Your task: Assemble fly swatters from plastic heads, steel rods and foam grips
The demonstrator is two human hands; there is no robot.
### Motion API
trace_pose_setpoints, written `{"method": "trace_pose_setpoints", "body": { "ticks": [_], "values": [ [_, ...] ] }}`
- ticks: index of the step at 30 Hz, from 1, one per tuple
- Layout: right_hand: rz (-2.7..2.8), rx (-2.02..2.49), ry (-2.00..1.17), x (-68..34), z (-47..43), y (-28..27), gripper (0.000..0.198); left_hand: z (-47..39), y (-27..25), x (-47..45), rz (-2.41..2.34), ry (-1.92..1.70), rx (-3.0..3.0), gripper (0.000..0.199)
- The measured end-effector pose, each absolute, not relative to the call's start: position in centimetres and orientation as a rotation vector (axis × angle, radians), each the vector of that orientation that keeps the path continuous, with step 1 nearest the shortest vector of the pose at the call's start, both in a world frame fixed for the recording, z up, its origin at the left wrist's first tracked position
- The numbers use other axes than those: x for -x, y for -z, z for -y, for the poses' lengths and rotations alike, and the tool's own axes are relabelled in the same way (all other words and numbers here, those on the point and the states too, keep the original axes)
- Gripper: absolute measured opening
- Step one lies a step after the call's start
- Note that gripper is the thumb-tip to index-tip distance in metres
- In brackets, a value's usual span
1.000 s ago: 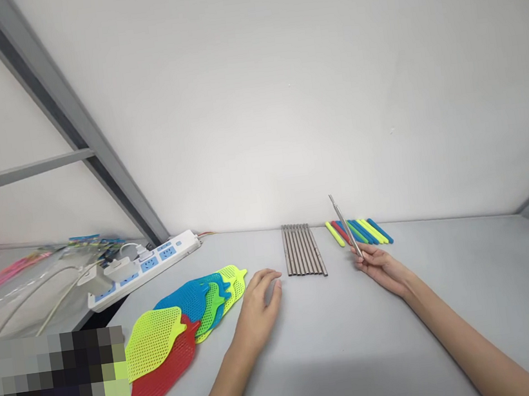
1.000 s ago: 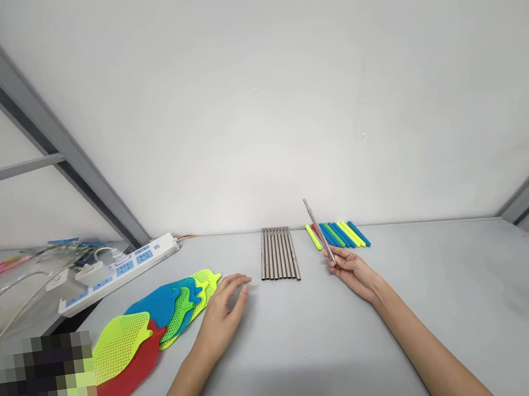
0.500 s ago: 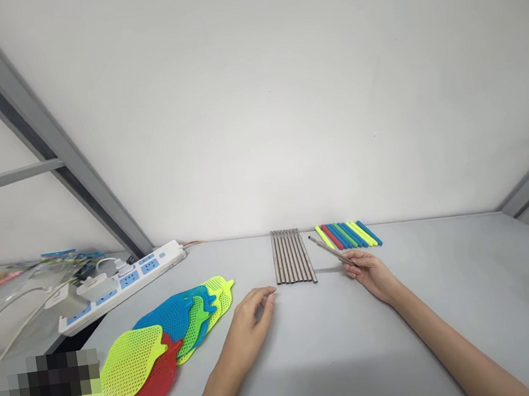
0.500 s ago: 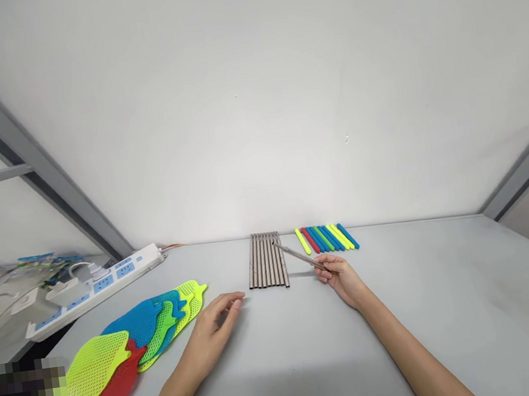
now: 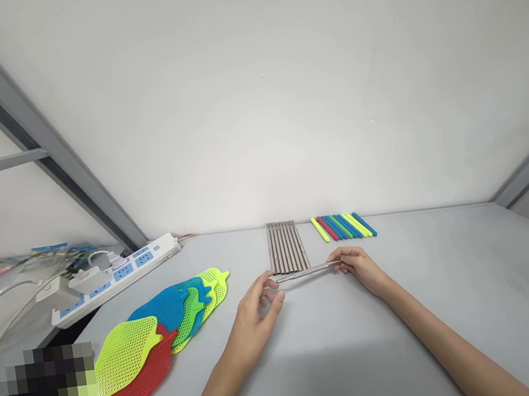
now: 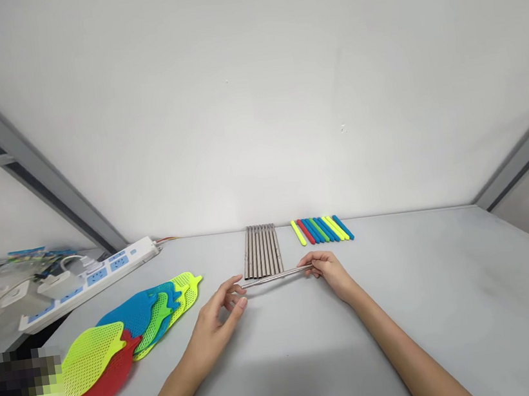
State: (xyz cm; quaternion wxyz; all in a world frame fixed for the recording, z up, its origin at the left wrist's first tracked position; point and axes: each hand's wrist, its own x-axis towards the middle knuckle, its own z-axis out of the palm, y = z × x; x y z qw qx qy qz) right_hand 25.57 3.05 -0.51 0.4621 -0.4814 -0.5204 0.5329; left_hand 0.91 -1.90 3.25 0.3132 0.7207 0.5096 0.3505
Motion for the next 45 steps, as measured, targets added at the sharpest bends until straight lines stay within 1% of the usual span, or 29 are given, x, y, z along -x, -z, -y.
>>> {"method": "trace_pose_setpoints", "body": {
  "ticks": [4, 8, 17, 24, 29, 35, 38, 40, 43, 45],
  "values": [
    [1.266, 1.195, -1.332, -24.9, -2.7, 0.1, 0.023, 1.9, -3.3, -1.0, -1.333, -0.906, -1.996, 0.024],
    [1.221, 1.184, -1.359, -24.6, -2.6, 0.1, 0.024, 1.9, -3.2, -1.0, -1.355, -0.896, -2.074, 0.028],
    [1.212, 1.156, -1.407, -24.9, -2.7, 0.2, 0.025, 1.9, -3.3, -0.9, -1.346, -0.849, -2.071, 0.027],
    [1.137, 1.122, -1.417, -24.8, -2.3, -0.1, 0.020, 2.1, -3.4, -1.0, -1.239, -0.786, -2.087, 0.028],
    [0.991, 0.991, -1.537, -24.8, -1.8, -1.0, 0.015, 2.2, -3.3, -1.0, -1.253, -0.760, -2.100, 0.031],
    [0.760, 0.769, -1.713, -23.8, -1.1, -1.8, 0.019, 2.5, -3.8, -1.2, -1.295, -0.743, -2.184, 0.033],
    [0.665, 0.705, -1.726, -23.4, -1.2, -1.2, 0.019, 3.0, -4.6, -0.8, -1.383, -0.749, -2.252, 0.033],
    [0.608, 0.695, -1.691, -23.3, -1.5, -0.6, 0.019, 3.3, -5.2, 0.2, -1.490, -0.830, -2.247, 0.034],
    [0.510, 0.682, -1.646, -23.4, -1.9, 0.1, 0.019, 3.7, -5.7, 3.2, -1.822, -0.911, -2.154, 0.032],
    [0.463, 0.673, -1.628, -23.5, -2.2, 0.4, 0.019, 4.0, -5.5, 5.9, -2.056, -0.837, -2.079, 0.029]
  ]
}}
